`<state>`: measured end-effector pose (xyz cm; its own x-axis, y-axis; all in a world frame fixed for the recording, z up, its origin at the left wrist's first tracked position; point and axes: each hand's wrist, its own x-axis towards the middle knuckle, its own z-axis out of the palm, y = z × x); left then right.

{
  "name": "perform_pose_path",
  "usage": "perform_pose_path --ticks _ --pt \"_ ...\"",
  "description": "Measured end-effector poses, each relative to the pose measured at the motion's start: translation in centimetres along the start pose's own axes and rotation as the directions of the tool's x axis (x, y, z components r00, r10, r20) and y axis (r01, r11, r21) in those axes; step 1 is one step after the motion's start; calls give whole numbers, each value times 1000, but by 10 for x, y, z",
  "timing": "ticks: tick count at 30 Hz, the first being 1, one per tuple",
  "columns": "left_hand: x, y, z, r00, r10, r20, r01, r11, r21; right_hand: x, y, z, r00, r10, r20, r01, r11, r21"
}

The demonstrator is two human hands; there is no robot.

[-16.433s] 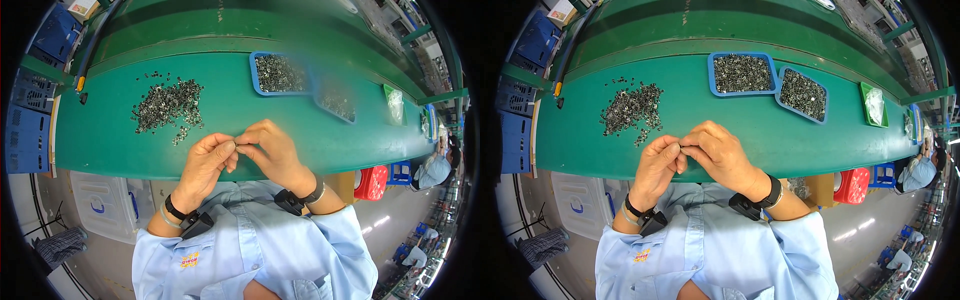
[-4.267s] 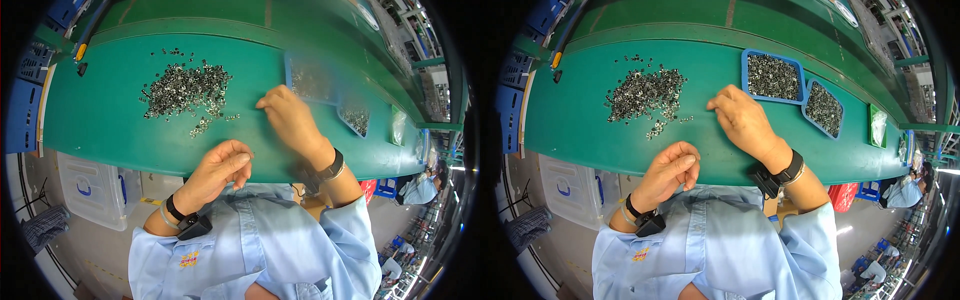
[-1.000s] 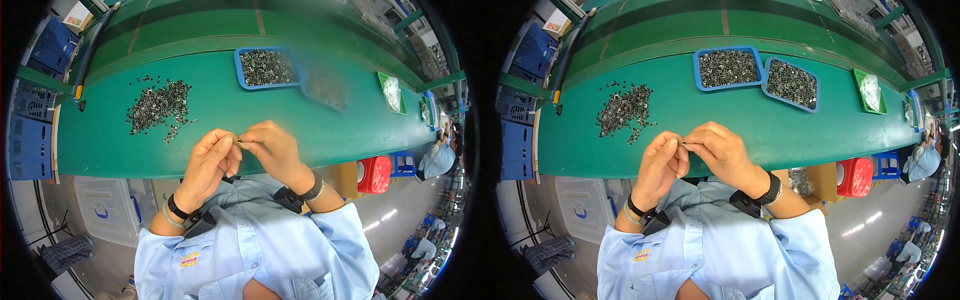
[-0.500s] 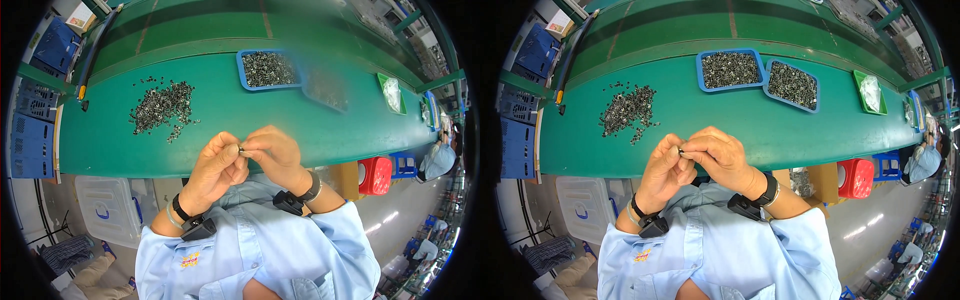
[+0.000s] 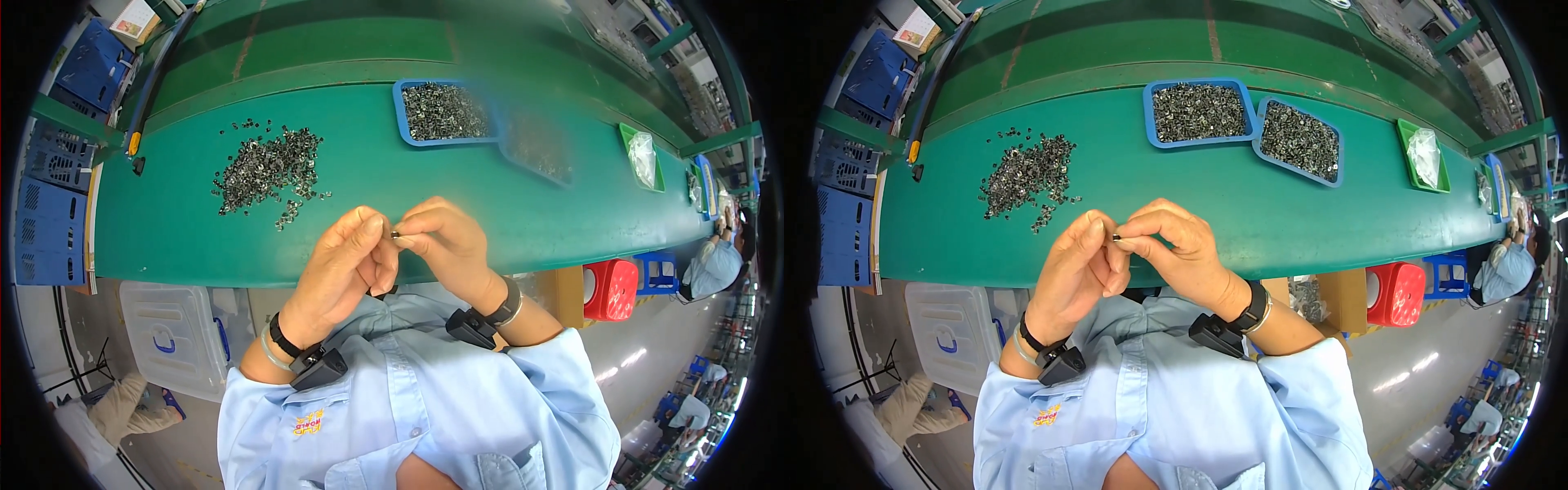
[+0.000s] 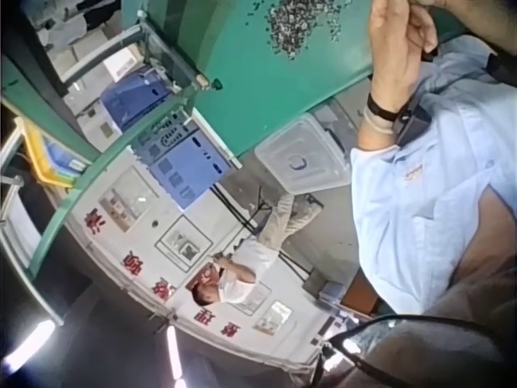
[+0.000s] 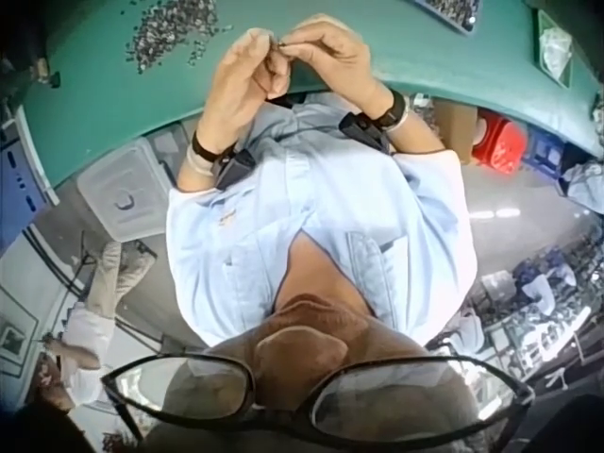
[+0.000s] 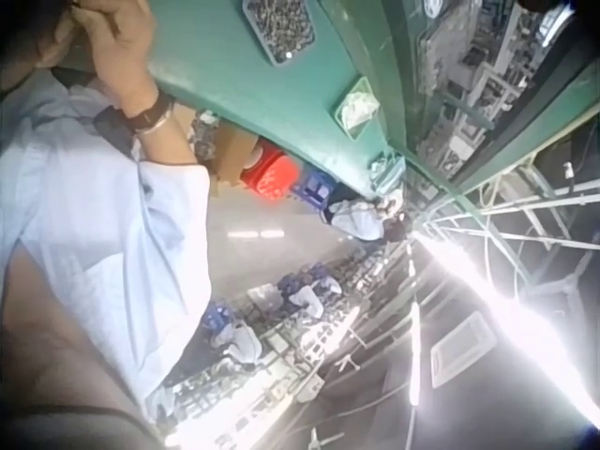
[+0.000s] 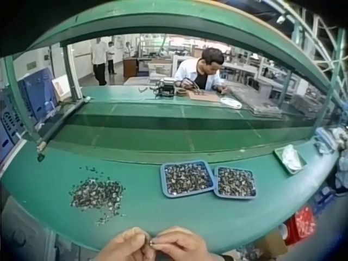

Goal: Assemble small metal components on a factory production line.

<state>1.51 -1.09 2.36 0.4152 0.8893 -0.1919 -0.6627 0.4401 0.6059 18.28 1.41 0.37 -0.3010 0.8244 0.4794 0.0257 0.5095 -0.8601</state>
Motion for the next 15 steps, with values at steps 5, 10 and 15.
perform_pose_path --ticks 5,10,15 --pt "4 1 -8 999 -30 33 23 982 188 1 1 -1 1000 22 16 -21 999 -29" --pt "6 -2 -13 999 -35 -42 40 992 120 14 5 -12 997 45 70 -37 993 -108" --pt "-6 -7 -37 996 -62 -70 68 993 97 69 27 -47 952 287 -103 -305 902 -306"
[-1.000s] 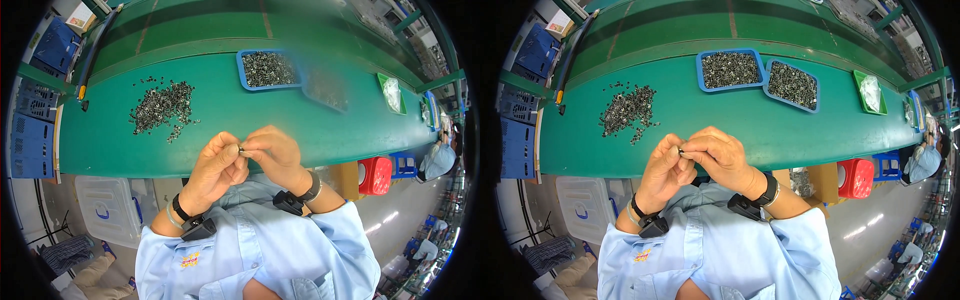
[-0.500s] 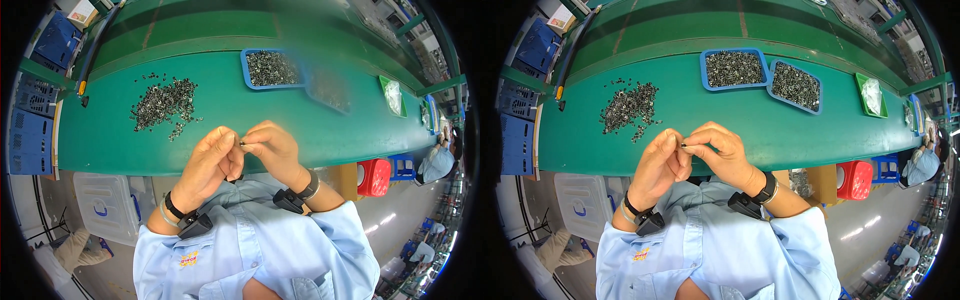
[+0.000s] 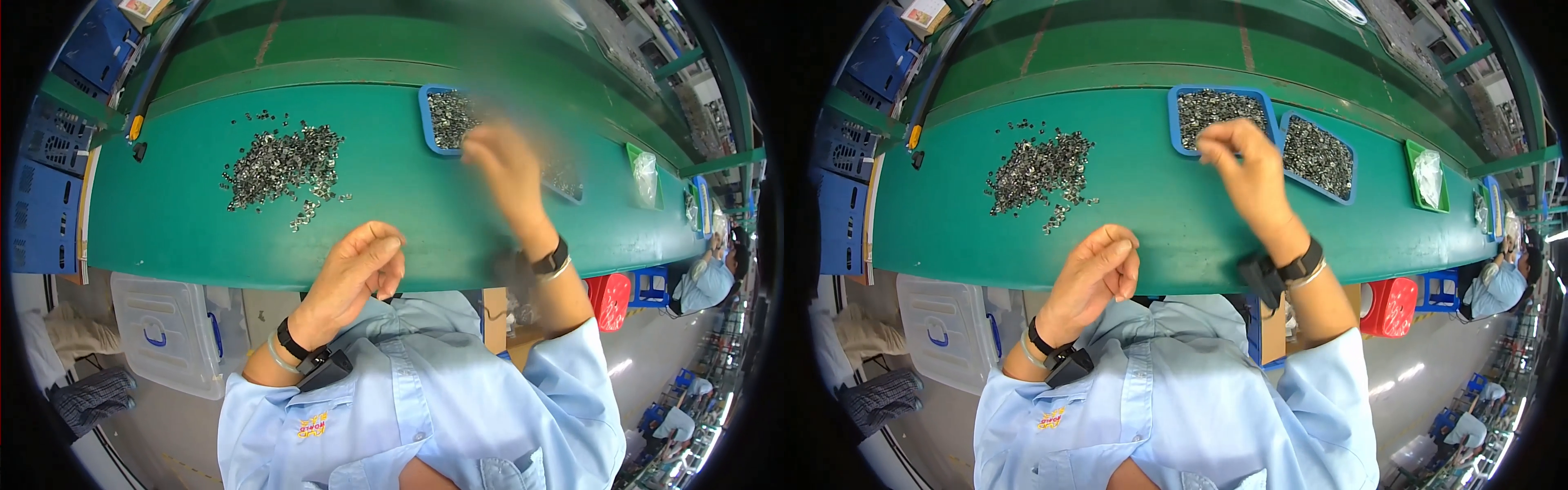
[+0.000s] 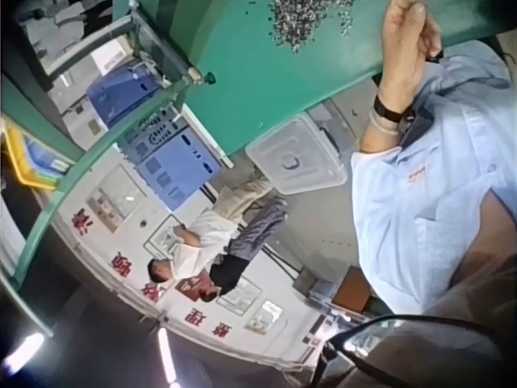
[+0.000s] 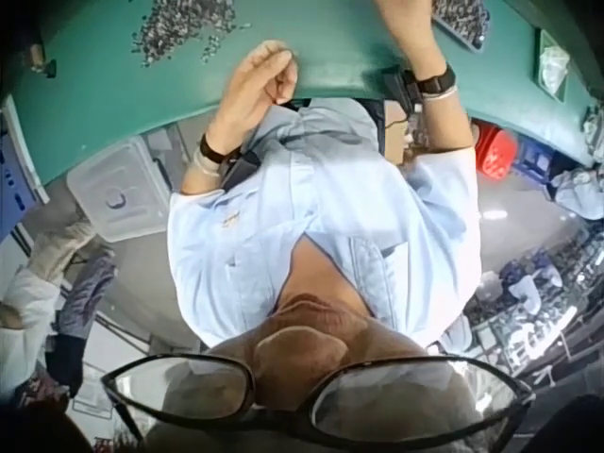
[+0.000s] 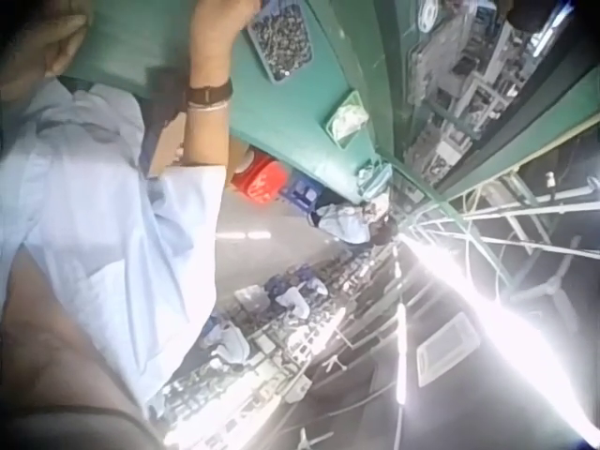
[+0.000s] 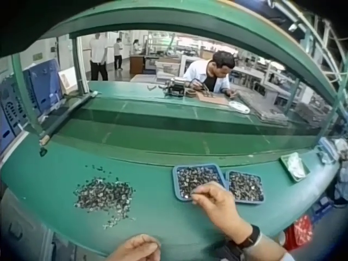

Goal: Assemble small metal components on a factory production line.

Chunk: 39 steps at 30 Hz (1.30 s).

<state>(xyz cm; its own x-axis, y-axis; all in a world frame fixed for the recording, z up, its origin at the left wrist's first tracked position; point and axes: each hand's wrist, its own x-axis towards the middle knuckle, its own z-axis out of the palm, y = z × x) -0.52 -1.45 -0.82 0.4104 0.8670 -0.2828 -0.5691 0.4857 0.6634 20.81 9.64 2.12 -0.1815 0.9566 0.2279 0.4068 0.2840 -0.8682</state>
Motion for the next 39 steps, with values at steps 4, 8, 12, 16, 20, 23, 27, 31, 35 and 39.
perform_pose_path --ticks 4,8,12,16,20,23,27,31,35,39 --pt "-12 -1 -13 999 -31 -8 31 1000 3 26 12 11 955 -295 -15 272 899 -342" --pt "-19 5 -22 999 6 -52 -6 1000 -7 17 -1 54 912 -327 247 402 829 -389" --pt "-21 8 -26 998 17 -56 -19 999 -32 -1 -23 94 845 -302 441 466 821 -331" --pt "-23 12 -30 996 47 -82 -50 998 -32 -1 -13 103 845 -313 434 473 815 -333" --pt "-22 13 -34 991 79 -104 -83 996 -39 -9 -16 88 875 -312 371 382 915 -130" --pt "-14 16 -23 988 81 -128 -85 996 -33 -21 -27 70 867 -359 347 390 920 -23" --pt "-6 13 -9 992 71 -106 -74 997 -24 -37 -32 54 883 -371 288 381 924 23" --pt "-2 5 2 995 63 -72 -65 998 -13 -50 -28 43 910 -359 209 361 932 30" --pt "2 0 9 995 66 -68 -65 998 22 -60 -22 38 918 -365 153 371 928 -15" --pt "8 -1 23 995 71 -65 -67 995 69 -66 -16 26 920 -374 117 379 925 -24"
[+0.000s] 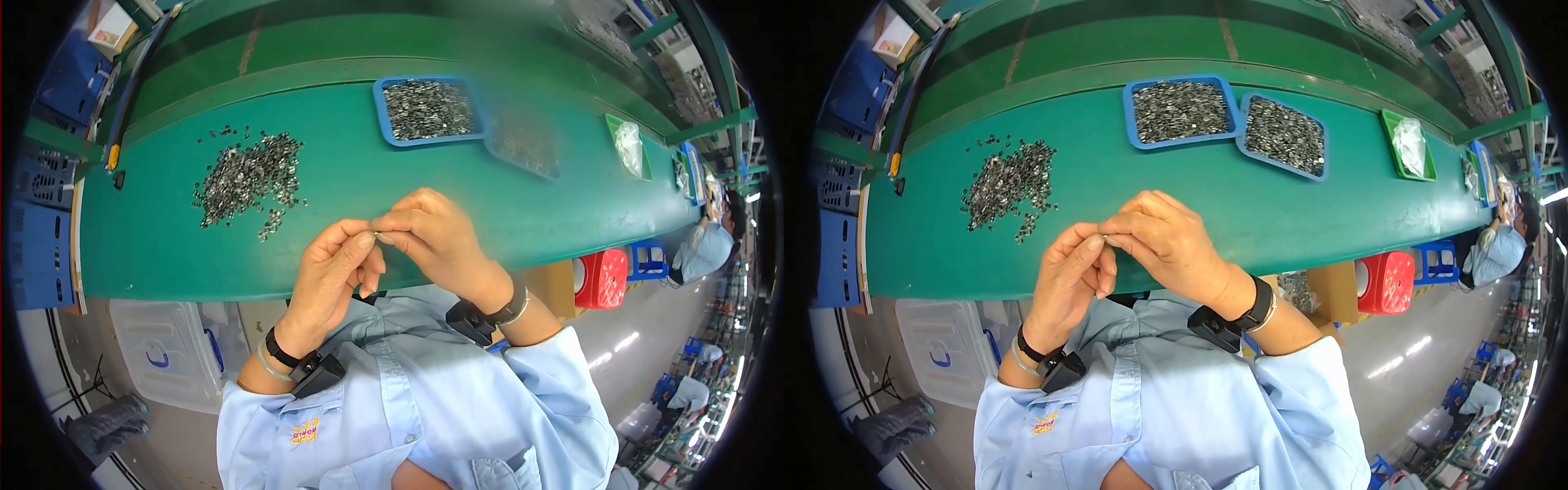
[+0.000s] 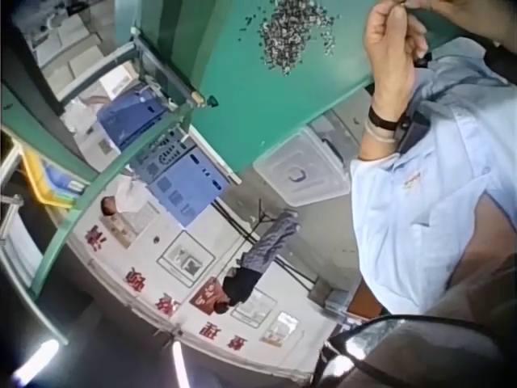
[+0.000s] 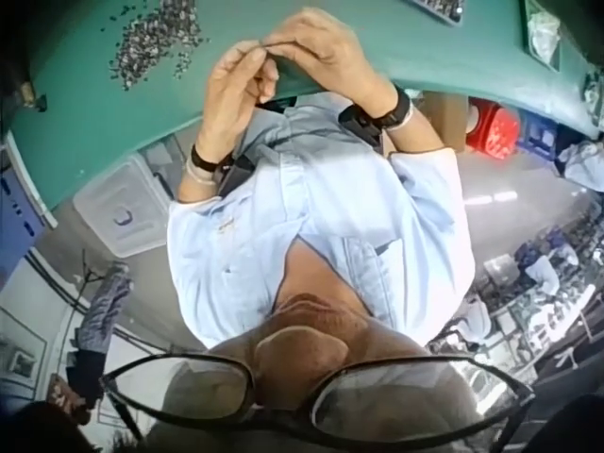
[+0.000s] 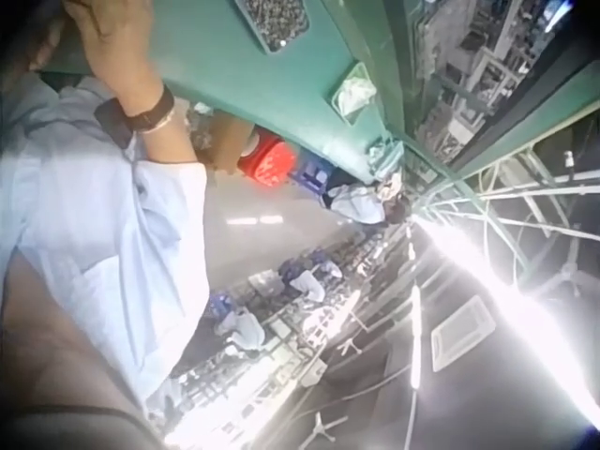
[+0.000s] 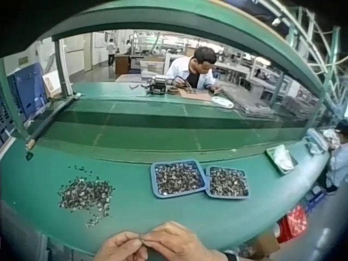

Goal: Assemble small metal components on a factory production line.

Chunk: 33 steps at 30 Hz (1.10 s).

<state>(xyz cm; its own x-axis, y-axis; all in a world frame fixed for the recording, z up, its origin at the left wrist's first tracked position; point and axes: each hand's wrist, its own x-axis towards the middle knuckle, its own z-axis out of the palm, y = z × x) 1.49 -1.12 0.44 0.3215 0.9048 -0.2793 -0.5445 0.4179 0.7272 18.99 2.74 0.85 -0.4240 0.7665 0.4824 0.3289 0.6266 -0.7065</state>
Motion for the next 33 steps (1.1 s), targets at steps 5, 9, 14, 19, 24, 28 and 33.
perform_pose_path --ticks 5,9,14,19,24,28,33 --pt "4 -7 11 998 55 -43 -49 992 119 -7 4 -3 986 -139 -94 144 989 46" --pt "6 -12 17 983 170 -64 -154 967 203 -10 6 0 979 -133 -153 147 986 82" --pt "15 -21 12 983 169 69 -179 967 184 -22 2 1 970 -91 -227 92 996 -6" --pt "13 -20 21 985 152 86 -165 973 162 -26 -2 0 968 -89 -234 92 996 5" --pt "12 -19 23 982 153 106 -170 971 167 -30 -4 -2 969 -68 -237 73 997 11" --pt "10 -18 23 981 173 87 -186 965 185 -31 -5 0 973 -69 -220 76 997 25" --pt "12 -23 4 966 220 134 -237 963 125 -28 -11 9 971 -85 -225 97 994 42"
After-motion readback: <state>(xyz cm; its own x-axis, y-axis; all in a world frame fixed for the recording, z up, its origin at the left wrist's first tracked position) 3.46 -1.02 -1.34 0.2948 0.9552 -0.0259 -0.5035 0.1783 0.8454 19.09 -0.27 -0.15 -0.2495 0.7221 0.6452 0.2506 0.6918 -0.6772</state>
